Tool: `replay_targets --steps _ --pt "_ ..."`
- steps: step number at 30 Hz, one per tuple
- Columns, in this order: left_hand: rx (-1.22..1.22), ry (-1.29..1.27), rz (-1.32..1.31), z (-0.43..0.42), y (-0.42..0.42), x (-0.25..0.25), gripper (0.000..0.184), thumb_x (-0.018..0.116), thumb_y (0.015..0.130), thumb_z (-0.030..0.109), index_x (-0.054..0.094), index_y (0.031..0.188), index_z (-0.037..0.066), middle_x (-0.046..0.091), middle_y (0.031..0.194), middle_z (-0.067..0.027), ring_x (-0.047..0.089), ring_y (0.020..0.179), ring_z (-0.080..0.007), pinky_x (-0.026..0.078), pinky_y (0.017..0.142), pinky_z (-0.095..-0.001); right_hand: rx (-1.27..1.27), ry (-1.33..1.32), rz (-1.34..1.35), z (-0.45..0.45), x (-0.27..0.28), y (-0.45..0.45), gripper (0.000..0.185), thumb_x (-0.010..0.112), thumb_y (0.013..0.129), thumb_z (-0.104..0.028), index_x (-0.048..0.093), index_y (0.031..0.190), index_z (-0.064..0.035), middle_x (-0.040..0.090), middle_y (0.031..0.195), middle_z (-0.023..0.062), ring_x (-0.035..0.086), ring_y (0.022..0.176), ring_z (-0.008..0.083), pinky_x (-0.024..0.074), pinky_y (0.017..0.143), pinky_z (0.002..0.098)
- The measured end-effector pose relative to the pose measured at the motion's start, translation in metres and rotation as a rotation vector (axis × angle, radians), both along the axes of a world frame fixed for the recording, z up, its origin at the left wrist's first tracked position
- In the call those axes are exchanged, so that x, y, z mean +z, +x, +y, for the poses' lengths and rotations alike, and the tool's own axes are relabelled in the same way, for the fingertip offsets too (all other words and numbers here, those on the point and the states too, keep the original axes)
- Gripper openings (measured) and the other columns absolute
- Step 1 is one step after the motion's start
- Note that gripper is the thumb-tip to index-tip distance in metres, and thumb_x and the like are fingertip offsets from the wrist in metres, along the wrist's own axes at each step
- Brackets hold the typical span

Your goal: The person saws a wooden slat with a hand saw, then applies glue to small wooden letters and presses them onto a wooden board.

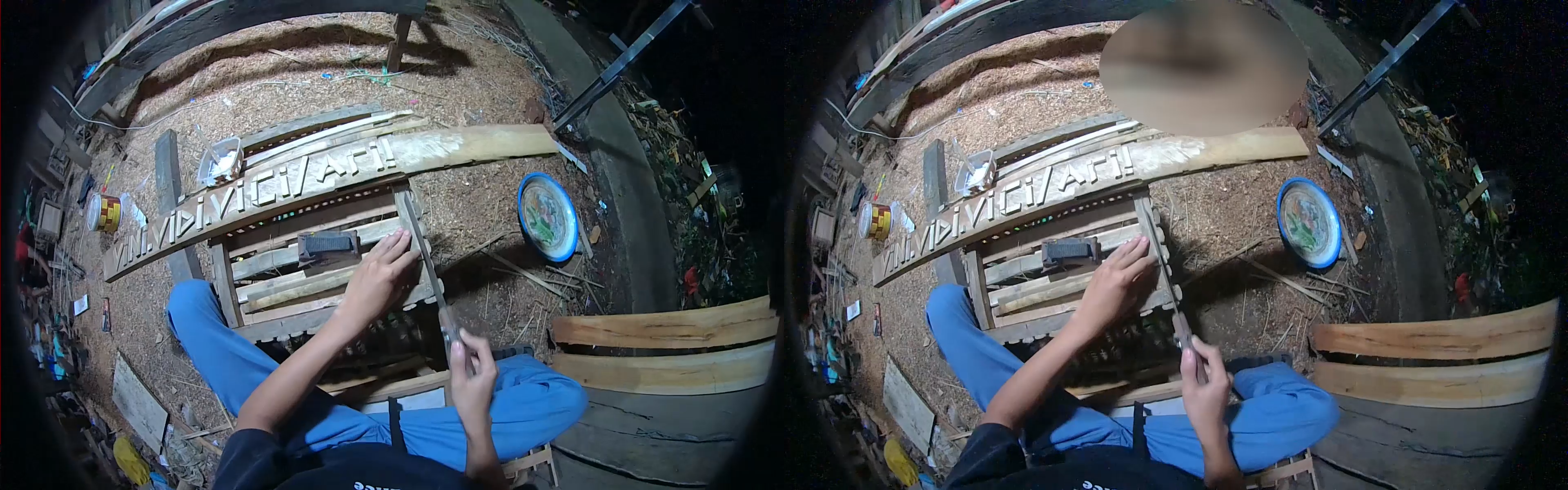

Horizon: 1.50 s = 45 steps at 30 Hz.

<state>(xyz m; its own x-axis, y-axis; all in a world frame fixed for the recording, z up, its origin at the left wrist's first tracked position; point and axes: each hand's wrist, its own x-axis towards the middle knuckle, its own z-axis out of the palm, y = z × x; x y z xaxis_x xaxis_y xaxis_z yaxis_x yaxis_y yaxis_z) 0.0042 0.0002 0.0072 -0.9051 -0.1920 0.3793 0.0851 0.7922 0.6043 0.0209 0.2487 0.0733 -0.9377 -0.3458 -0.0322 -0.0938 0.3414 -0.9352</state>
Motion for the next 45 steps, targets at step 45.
replay_targets --steps 45 --pt "0.018 0.111 0.058 -0.001 -0.001 -0.001 0.041 0.071 0.091 0.004 0.063 0.130 -0.002 0.058 0.148 -0.0230 0.050 0.142 -0.0408 0.045 0.115 -0.0471 0.002 -0.005 -0.006 0.024 -0.003 0.010 0.022 0.061 0.106 -0.007 0.063 0.125 0.0048 0.067 0.109 0.0089 0.065 0.094 0.0101 0.0536 0.077 0.0249"
